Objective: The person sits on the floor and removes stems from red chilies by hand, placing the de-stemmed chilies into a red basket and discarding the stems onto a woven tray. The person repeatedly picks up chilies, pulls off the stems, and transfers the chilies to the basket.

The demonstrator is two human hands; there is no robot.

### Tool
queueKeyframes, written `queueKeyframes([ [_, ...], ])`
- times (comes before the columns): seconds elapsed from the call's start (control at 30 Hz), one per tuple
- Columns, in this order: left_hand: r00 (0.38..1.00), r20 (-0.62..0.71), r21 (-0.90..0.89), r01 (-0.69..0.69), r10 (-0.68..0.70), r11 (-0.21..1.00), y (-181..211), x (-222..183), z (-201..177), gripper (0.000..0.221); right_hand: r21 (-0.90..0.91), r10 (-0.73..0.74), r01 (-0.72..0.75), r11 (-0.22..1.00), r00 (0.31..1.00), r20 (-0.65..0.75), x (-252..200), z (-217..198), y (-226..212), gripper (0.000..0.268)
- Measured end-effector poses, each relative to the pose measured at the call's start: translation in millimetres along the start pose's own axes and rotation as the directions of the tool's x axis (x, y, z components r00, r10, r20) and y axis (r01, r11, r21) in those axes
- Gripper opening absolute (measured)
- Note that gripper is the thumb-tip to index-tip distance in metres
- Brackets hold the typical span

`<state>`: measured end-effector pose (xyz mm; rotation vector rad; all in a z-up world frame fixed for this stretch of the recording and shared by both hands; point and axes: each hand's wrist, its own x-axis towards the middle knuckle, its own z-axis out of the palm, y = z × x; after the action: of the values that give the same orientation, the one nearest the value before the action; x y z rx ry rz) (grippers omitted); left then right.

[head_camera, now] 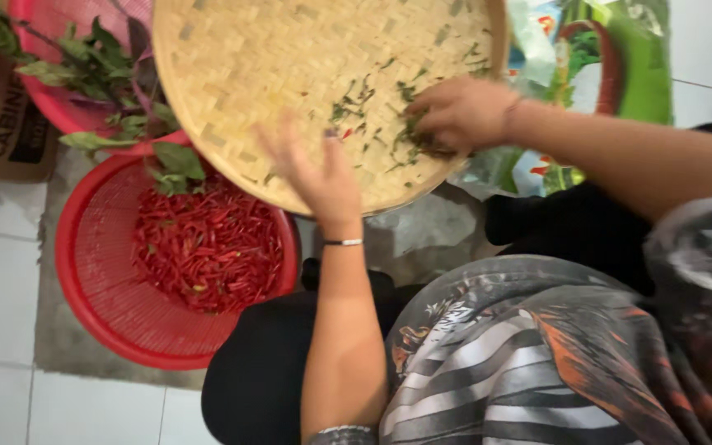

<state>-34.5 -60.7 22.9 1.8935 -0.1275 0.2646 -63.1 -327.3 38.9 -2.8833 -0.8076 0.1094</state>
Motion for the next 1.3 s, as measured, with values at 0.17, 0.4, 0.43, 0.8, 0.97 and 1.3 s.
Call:
queueKeyframes([
  [0.17,0.884,0.467,0.342,-0.174,-0.006,0.923,6.1,-0.5,4.1,0.096,-0.394,0.637,-0.504,0.769,0.550,0.541,-34.4,-60.9,51.6,0.040],
  [0.4,0.689,0.576,0.720,-0.173,-0.440,0.672,-11.4,29.6,12.9,0.135,-0.463,0.555,-0.307,0.831,0.489,0.673,-74.0,-49.1,51.9,0.055],
  [0.43,0.653,0.597,0.740,-0.225,-0.466,0.633,-16.3,35.4,16.3,0.137,-0.467,0.584,-0.354,0.810,0.550,0.597,-74.1,-47.0,53.9,0.050],
  [0.8,0.455,0.888,0.367,-0.616,-0.066,0.697,-36.6,56.1,55.0,0.135,-0.429,0.491,-0.282,0.858,0.694,0.527,-63.2,-53.2,84.5,0.058],
  [0.97,0.248,0.968,0.151,-0.682,0.032,0.715,-25.2,47.0,90.6,0.131,-0.424,0.555,-0.358,0.832,0.541,0.632,-68.3,-65.4,89.9,0.072],
  [1.3,0.209,0.885,-0.160,-0.704,0.417,0.692,-51.3,28.3,125.0,0.048,-0.329,0.472,-0.385,0.863,0.379,0.796,-62.6,-60.8,104.5,0.044],
])
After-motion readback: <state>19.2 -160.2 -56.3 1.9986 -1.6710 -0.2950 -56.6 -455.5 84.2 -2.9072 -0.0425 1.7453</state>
